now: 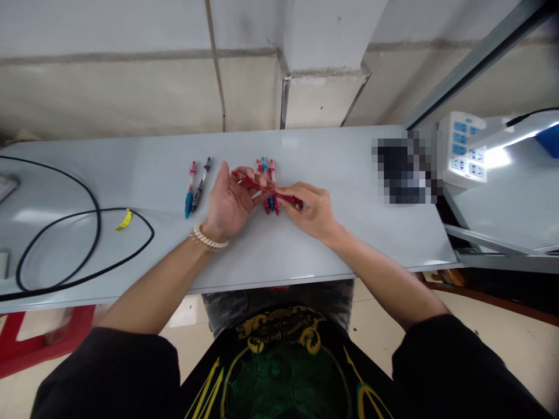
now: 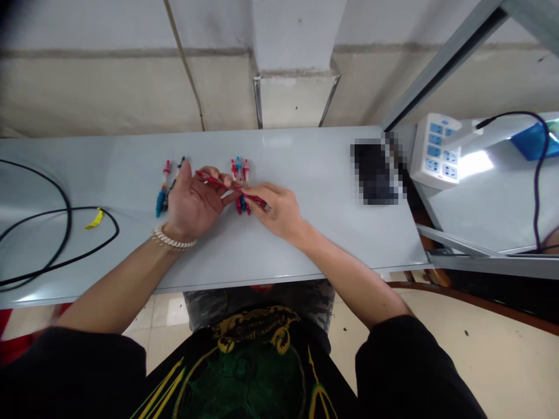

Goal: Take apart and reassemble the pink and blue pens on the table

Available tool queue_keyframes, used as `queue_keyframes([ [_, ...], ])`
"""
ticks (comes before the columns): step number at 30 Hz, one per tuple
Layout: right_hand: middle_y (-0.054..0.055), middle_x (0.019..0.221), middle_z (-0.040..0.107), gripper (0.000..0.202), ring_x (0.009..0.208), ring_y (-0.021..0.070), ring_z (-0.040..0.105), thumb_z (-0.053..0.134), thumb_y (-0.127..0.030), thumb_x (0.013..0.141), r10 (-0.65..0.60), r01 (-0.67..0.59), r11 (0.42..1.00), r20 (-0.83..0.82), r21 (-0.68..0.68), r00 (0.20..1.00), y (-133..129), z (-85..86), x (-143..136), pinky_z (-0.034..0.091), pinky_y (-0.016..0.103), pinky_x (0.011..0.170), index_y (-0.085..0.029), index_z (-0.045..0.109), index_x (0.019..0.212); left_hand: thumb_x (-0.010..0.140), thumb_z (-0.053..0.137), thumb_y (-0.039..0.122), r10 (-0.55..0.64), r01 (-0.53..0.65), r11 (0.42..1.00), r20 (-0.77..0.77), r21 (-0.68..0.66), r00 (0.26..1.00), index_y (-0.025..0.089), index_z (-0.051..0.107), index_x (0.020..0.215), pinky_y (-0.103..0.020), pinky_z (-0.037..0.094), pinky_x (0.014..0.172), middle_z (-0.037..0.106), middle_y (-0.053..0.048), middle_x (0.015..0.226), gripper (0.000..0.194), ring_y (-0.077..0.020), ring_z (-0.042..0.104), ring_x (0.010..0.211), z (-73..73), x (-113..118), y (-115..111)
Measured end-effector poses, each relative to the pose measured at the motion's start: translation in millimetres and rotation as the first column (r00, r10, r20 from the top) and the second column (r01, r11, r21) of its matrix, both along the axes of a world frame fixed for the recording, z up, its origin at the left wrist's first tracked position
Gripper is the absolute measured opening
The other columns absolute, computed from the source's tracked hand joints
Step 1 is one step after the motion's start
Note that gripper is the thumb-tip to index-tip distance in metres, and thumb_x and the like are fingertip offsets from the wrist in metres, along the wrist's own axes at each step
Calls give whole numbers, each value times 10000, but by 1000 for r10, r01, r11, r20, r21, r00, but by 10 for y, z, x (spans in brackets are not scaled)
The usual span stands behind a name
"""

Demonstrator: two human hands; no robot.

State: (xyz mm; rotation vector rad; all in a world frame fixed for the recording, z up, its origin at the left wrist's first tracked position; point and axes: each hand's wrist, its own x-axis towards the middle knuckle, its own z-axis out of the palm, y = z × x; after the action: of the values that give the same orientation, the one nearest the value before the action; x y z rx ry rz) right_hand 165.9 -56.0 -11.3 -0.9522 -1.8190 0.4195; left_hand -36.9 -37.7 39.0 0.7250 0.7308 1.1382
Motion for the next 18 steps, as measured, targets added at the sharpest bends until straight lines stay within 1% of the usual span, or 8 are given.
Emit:
queue_keyframes([
  [2, 43, 942, 825, 157, 696, 117, 683, 711, -302, 1063, 47, -49, 998, 36, 34, 998, -29, 10, -42, 588, 261, 692, -214, 823, 1130, 1144, 436, 587, -7, 9, 999, 65, -42, 998, 231, 584, 735, -340, 649, 811, 609, -24, 713, 562, -203, 737, 788, 60, 26, -21],
  [4, 47, 946, 827, 159, 716, 120, 708, 720, -318, 1066, 100, -107, 991, 82, 83, 992, -57, 32, -82, 591, 250, 690, -200, 809, 1126, 1159, 416, 518, 19, -9, 996, 119, -84, 993, 226, 525, 694, -290, 595, 703, 467, 7, 627, 560, -151, 605, 619, 119, 39, -37],
  [6, 42, 909, 814, 178, 700, 117, 704, 728, -347, 1069, 125, -140, 980, 112, 139, 986, -76, 58, -104, 579, 240, 661, -184, 791, 1100, 1157, 408, 531, 58, -38, 990, 145, -137, 988, 221, 468, 671, -253, 506, 580, 348, 32, 587, 579, -121, 457, 513, 174, 23, -34],
  [9, 29, 843, 778, 195, 653, 109, 658, 711, -363, 1080, 97, -116, 978, 116, 174, 988, -78, 87, -88, 544, 239, 615, -181, 762, 1036, 1140, 416, 583, 115, -88, 969, 110, -229, 987, 226, 389, 662, -232, 310, 436, 229, 62, 548, 597, -97, 257, 430, 244, -63, 7],
  [10, 26, 830, 768, 195, 643, 107, 641, 696, -357, 1088, 81, -100, 980, 114, 170, 990, -74, 93, -74, 531, 241, 606, -186, 754, 1013, 1137, 421, 579, 130, -103, 961, 90, -255, 988, 229, 383, 668, -236, 253, 414, 205, 70, 536, 586, -94, 210, 417, 262, -101, 26],
  [12, 19, 815, 756, 202, 632, 105, 614, 672, -346, 1098, 51, -68, 985, 111, 159, 993, -64, 102, -47, 511, 245, 599, -201, 739, 975, 1129, 434, 567, 144, -123, 950, 52, -288, 988, 235, 394, 690, -248, 190, 396, 178, 80, 513, 552, -93, 160, 401, 290, -170, 57],
  [15, 17, 803, 747, 222, 633, 107, 603, 658, -352, 1099, 33, -52, 987, 120, 154, 992, -59, 113, -26, 499, 251, 597, -211, 723, 941, 1104, 481, 574, 144, -127, 952, 43, -277, 989, 240, 438, 735, -256, 167, 394, 180, 90, 500, 499, -91, 157, 391, 298, -227, 75],
  [18, 16, 811, 752, 219, 637, 105, 610, 643, -330, 1102, 38, -61, 985, 148, 159, 988, -65, 125, -26, 501, 250, 603, -212, 719, 934, 1071, 552, 579, 147, -130, 961, 51, -244, 988, 243, 463, 775, -255, 158, 399, 178, 98, 498, 457, -88, 163, 393, 276, -226, 68],
])
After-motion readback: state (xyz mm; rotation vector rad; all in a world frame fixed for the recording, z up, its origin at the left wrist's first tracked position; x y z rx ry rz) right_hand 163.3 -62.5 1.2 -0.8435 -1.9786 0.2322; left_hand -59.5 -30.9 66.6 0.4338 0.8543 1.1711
